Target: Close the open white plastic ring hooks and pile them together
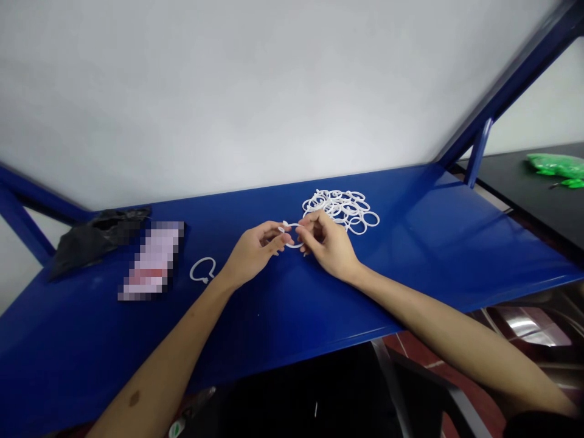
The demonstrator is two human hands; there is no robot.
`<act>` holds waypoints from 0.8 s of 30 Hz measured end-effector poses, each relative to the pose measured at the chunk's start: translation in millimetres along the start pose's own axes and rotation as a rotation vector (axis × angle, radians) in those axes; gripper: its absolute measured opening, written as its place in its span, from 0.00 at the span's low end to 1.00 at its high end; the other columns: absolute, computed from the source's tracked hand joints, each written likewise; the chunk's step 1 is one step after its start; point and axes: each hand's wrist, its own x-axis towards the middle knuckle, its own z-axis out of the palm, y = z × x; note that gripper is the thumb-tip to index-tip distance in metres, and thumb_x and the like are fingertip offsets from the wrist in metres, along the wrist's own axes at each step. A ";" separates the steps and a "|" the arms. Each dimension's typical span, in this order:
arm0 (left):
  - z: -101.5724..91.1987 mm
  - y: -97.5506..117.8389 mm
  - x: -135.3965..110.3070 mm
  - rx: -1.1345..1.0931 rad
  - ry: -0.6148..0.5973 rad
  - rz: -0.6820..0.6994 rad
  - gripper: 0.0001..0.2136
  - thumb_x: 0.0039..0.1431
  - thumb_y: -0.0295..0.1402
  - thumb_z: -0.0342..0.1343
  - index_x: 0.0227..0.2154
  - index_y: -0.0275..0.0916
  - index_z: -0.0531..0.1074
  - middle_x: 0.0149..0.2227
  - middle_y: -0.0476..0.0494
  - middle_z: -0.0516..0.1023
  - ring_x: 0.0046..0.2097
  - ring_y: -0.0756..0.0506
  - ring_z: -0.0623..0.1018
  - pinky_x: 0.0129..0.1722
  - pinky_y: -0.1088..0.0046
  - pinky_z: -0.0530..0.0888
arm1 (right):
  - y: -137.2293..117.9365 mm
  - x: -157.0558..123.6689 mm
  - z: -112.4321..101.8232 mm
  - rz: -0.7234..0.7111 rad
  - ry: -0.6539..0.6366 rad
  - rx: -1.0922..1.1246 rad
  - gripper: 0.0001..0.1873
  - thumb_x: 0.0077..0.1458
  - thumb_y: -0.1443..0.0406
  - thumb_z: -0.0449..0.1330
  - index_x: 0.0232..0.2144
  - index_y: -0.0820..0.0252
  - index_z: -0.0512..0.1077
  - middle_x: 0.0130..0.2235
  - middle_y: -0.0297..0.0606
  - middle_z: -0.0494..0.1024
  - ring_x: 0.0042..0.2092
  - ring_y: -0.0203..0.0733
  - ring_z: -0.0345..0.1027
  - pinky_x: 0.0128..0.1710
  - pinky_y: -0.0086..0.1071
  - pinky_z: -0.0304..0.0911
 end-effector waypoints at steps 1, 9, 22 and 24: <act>0.9 -0.6 0.3 0.000 -0.026 -0.011 0.19 0.60 0.52 0.58 0.39 0.40 0.77 0.32 0.45 0.82 0.29 0.48 0.77 0.32 0.72 0.75 | 0.1 0.4 -0.2 -0.010 0.014 0.010 0.09 0.64 0.57 0.58 0.41 0.55 0.67 0.28 0.29 0.76 0.25 0.33 0.70 0.28 0.30 0.67; 7.2 -15.3 -0.8 0.194 0.056 0.081 0.19 0.65 0.49 0.52 0.28 0.40 0.75 0.27 0.48 0.79 0.29 0.49 0.76 0.30 0.74 0.70 | -2.0 0.4 -6.2 -0.097 -0.063 -0.013 0.10 0.65 0.58 0.59 0.39 0.58 0.75 0.28 0.31 0.77 0.27 0.33 0.71 0.30 0.29 0.67; 6.9 -8.1 -4.3 0.427 0.012 0.201 0.15 0.67 0.38 0.49 0.28 0.41 0.74 0.28 0.49 0.81 0.29 0.49 0.77 0.33 0.75 0.71 | 2.6 -4.2 -10.7 -0.308 -0.223 -0.350 0.12 0.70 0.61 0.50 0.40 0.57 0.72 0.39 0.38 0.79 0.39 0.39 0.74 0.40 0.34 0.69; 2.0 -10.1 -1.7 0.476 -0.003 0.193 0.14 0.67 0.42 0.49 0.33 0.42 0.76 0.31 0.48 0.82 0.31 0.47 0.78 0.35 0.73 0.72 | -2.5 -0.1 -13.7 -0.314 -0.164 -0.407 0.12 0.70 0.61 0.49 0.40 0.55 0.73 0.39 0.39 0.78 0.40 0.41 0.73 0.41 0.36 0.69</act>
